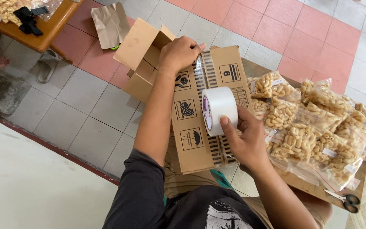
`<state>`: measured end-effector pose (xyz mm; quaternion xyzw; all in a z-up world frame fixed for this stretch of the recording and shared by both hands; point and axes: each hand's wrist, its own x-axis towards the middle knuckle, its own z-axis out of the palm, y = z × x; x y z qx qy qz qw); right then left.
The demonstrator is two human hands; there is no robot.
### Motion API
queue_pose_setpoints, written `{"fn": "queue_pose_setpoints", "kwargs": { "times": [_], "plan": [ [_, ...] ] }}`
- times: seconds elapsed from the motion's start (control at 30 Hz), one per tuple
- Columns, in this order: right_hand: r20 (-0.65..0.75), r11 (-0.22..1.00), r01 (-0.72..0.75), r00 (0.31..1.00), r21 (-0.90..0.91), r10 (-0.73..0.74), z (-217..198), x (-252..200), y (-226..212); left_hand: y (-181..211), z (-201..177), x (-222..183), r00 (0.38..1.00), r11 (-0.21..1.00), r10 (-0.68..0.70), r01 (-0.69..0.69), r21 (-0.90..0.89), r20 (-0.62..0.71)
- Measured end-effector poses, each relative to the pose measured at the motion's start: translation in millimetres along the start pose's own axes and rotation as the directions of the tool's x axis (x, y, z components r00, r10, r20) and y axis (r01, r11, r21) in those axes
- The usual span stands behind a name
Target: Packing bags of snacks into a cardboard box and sealing it with adhesive tape and scissors.
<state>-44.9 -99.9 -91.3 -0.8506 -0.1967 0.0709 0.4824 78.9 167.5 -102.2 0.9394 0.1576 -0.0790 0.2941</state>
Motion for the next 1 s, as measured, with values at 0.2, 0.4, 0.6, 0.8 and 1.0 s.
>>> {"fn": "queue_pose_setpoints", "kwargs": {
  "times": [0.2,0.4,0.6,0.8,1.0],
  "plan": [
    [0.063,0.972,0.217,0.975,-0.086,-0.212,12,-8,33,-1,3,2,1.0,1.0,0.0,0.0,0.004,-0.009],
    [-0.061,0.997,0.069,0.996,-0.027,-0.07,5,-18,14,-2,5,4,0.999,0.999,-0.041,0.041,0.001,-0.031],
    [-0.1,0.998,0.062,0.993,-0.018,-0.063,-2,-60,1,-1,4,4,0.999,0.999,-0.038,0.038,-0.014,-0.032],
    [-0.063,0.991,0.123,0.991,0.053,-0.12,1,-75,17,-7,9,3,0.992,0.999,0.038,-0.037,0.011,-0.118],
    [-0.067,0.993,0.114,0.992,0.037,-0.112,4,-87,33,-20,18,12,0.979,0.993,0.117,-0.116,0.015,-0.168]
  ]
}}
